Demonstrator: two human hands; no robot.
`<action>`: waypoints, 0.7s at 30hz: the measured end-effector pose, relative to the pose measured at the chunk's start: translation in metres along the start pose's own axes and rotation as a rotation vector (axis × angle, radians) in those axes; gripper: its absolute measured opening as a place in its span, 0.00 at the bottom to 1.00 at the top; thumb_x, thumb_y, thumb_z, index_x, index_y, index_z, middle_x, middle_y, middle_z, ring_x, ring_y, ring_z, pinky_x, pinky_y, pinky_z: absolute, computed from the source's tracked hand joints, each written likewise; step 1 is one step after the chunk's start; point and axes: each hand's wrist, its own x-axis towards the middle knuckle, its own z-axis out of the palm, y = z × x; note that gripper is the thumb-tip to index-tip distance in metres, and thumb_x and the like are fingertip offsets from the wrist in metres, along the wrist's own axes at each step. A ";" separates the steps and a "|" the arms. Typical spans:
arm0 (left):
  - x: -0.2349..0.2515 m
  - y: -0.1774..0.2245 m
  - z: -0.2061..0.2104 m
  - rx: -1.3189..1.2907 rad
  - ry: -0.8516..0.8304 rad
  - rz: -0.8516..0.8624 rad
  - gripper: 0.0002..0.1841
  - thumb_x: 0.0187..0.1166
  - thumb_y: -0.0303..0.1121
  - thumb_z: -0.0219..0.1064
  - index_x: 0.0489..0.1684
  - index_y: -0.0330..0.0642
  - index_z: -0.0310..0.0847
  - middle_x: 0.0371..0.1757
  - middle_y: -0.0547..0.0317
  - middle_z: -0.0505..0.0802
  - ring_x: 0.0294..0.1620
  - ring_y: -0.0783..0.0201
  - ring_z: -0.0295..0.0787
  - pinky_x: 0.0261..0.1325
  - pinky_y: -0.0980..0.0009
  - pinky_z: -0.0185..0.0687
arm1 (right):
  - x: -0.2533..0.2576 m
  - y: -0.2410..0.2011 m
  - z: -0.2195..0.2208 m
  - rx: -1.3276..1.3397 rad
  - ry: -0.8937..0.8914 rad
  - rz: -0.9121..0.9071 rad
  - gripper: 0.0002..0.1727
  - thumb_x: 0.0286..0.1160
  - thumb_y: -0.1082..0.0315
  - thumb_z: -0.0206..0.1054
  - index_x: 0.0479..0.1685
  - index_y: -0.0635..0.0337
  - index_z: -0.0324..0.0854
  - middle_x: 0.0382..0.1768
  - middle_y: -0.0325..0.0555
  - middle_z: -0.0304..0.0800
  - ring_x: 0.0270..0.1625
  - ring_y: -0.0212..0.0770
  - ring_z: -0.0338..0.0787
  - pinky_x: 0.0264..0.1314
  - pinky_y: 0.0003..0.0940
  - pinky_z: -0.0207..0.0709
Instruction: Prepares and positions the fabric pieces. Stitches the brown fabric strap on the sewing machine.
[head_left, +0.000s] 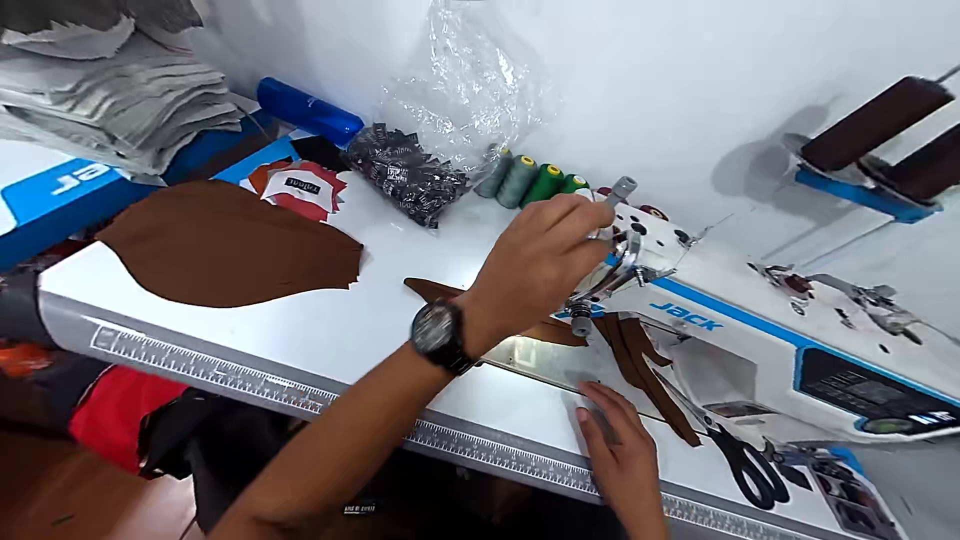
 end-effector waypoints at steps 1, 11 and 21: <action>-0.002 0.013 -0.017 -0.224 -0.065 -0.120 0.08 0.81 0.25 0.65 0.41 0.36 0.93 0.67 0.46 0.88 0.75 0.51 0.80 0.77 0.57 0.75 | 0.001 0.000 0.000 0.005 0.025 0.017 0.20 0.83 0.54 0.62 0.59 0.55 0.91 0.61 0.46 0.93 0.69 0.44 0.88 0.73 0.46 0.81; -0.069 0.031 -0.002 0.187 -0.207 -0.331 0.26 0.86 0.28 0.60 0.86 0.43 0.70 0.55 0.48 0.93 0.50 0.50 0.90 0.54 0.53 0.86 | -0.003 -0.003 0.006 -0.127 0.047 0.066 0.18 0.81 0.49 0.62 0.52 0.45 0.95 0.59 0.35 0.94 0.66 0.42 0.89 0.67 0.51 0.82; -0.109 0.045 0.025 0.317 -0.429 -0.492 0.29 0.81 0.25 0.63 0.85 0.54 0.73 0.37 0.52 0.91 0.38 0.50 0.91 0.36 0.54 0.88 | -0.004 -0.002 0.006 -0.128 0.065 0.080 0.18 0.81 0.49 0.61 0.50 0.44 0.95 0.56 0.33 0.94 0.63 0.39 0.89 0.64 0.47 0.83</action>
